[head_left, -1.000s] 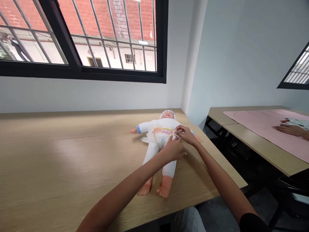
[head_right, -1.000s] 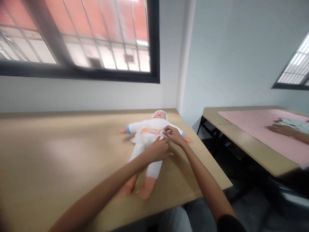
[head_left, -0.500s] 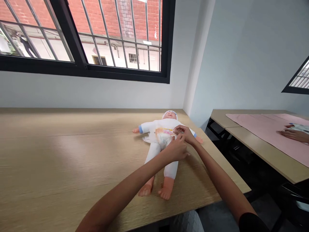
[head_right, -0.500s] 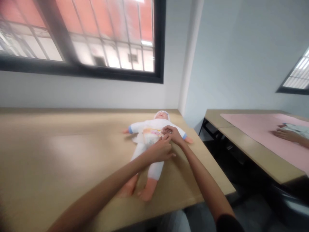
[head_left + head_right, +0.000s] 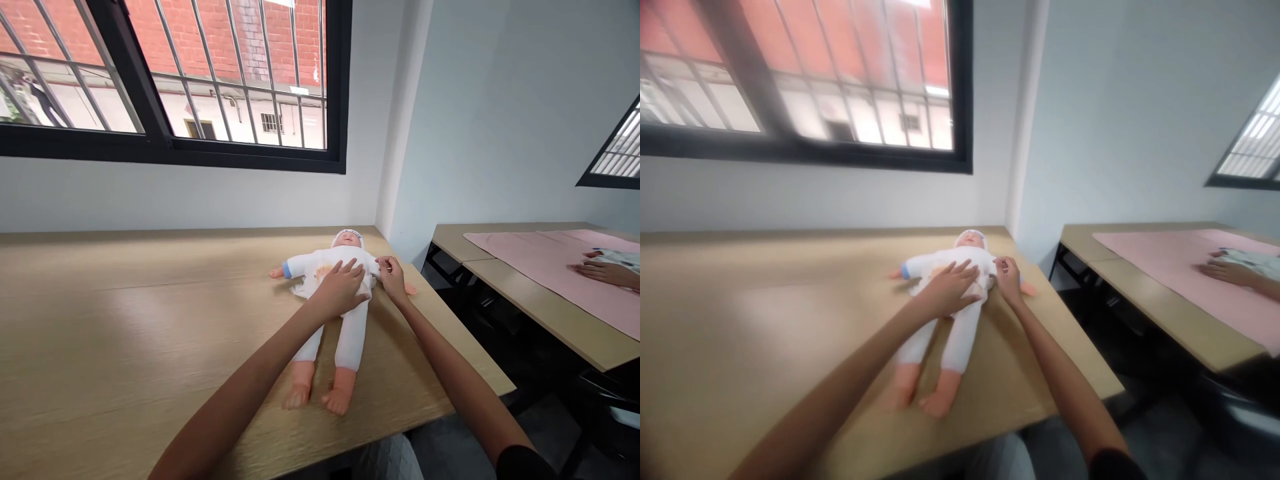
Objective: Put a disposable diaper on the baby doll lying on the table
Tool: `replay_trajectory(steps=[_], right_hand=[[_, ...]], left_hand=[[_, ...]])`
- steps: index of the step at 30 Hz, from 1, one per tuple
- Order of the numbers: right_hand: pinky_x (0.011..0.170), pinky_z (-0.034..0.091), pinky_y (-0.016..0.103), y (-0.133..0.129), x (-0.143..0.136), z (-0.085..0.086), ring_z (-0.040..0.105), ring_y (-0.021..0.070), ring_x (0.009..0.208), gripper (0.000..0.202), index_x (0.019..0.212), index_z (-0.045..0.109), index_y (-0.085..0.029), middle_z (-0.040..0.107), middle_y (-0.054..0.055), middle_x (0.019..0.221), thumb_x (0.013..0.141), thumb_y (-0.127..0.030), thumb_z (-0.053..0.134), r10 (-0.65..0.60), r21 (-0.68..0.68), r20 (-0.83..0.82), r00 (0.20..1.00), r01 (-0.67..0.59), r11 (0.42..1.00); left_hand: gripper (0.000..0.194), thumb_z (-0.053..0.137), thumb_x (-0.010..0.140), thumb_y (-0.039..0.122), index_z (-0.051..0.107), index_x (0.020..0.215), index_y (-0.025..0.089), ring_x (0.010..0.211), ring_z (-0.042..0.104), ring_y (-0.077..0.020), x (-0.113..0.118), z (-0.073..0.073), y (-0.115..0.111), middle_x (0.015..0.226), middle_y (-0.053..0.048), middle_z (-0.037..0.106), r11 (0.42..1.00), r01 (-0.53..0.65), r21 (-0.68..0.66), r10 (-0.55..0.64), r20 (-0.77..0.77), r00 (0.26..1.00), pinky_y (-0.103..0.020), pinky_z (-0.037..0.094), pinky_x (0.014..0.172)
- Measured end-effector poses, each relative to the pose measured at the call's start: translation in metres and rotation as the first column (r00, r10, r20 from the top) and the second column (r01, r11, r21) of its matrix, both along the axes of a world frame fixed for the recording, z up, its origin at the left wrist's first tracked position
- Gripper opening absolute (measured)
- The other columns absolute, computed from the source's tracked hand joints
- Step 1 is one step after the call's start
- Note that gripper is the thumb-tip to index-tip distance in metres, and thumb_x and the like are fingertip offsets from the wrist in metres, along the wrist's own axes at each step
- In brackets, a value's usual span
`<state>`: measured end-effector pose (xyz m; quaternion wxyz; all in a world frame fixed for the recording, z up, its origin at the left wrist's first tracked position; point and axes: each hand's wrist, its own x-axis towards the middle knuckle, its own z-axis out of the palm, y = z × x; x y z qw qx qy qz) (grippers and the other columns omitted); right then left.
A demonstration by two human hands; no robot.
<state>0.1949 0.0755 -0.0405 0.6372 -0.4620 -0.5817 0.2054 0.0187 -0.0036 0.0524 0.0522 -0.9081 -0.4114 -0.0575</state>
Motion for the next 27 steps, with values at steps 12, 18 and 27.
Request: replay_trajectory(steps=[12,18,27], right_hand=[[0.074,0.049,0.031,-0.018,0.006,-0.023,0.060,0.0179,0.077,0.033,0.091,0.061,-0.017,0.065,0.005,0.087,0.079,-0.048,0.062,0.324,-0.122,0.012,0.946,-0.320,0.940],[0.073,0.050,0.033,-0.019,-0.005,-0.039,0.059,0.0193,0.076,0.033,0.086,0.059,-0.018,0.064,0.006,0.083,0.082,-0.051,0.057,0.186,-0.081,-0.020,0.982,-0.187,0.979],[0.068,0.048,0.032,-0.017,-0.002,-0.043,0.057,0.0186,0.071,0.038,0.084,0.055,-0.019,0.061,0.004,0.077,0.083,-0.057,0.052,0.072,-0.087,-0.049,0.996,-0.076,0.993]], left_hand=[[0.058,0.040,0.094,0.043,0.038,0.143,0.013,0.143,0.026,-0.0279,-0.015,0.009,0.004,0.150,-0.015,0.035,0.971,-0.086,-0.221,0.071,-0.075,0.995,-0.043,0.027,0.113],[0.057,0.043,0.091,0.045,0.044,0.141,0.018,0.140,0.031,-0.0300,-0.016,0.008,0.005,0.148,-0.013,0.041,0.973,-0.091,-0.214,0.087,-0.027,0.996,-0.043,0.028,0.113],[0.049,0.040,0.092,0.044,0.051,0.134,0.020,0.113,0.056,-0.0315,-0.017,0.011,0.000,0.138,-0.014,0.052,0.986,-0.103,-0.129,0.100,-0.034,0.994,-0.041,0.042,0.097]])
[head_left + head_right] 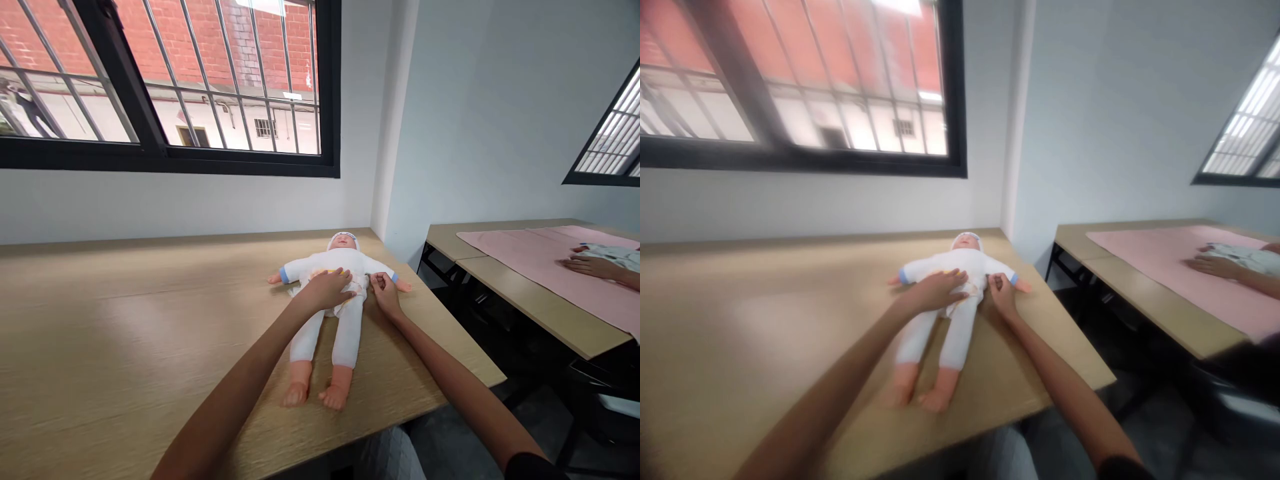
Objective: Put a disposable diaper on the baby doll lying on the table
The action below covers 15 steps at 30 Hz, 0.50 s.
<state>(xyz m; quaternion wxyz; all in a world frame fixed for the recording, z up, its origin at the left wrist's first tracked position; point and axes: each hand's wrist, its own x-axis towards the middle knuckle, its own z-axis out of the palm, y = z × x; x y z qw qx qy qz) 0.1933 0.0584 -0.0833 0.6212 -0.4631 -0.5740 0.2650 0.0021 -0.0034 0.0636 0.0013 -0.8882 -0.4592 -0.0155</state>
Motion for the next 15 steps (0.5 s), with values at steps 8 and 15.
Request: replay_trajectory(steps=[8,15], right_hand=[[0.061,0.046,0.028,-0.0056,-0.0023,0.0050,0.054,0.0172,0.065,0.041,0.083,0.053,-0.020,0.058,0.002,0.071,0.082,-0.061,0.050,-0.014,-0.036,-0.008,1.000,0.013,0.999],[0.055,0.043,0.026,-0.0082,-0.0011,0.0055,0.047,0.0132,0.056,0.043,0.083,0.055,-0.019,0.053,0.000,0.071,0.084,-0.060,0.043,-0.003,-0.065,-0.027,1.000,0.001,0.998]], left_hand=[[0.046,0.043,0.094,0.038,0.049,0.130,0.011,0.130,0.042,-0.0294,0.0041,-0.0030,-0.0030,0.137,-0.017,0.052,0.998,0.042,0.037,-0.042,0.001,0.999,-0.039,0.035,0.103],[0.045,0.042,0.095,0.036,0.045,0.133,0.011,0.134,0.037,-0.0290,0.0063,-0.0029,-0.0026,0.142,-0.016,0.047,0.998,0.064,-0.016,-0.064,0.032,0.997,-0.044,0.032,0.107]])
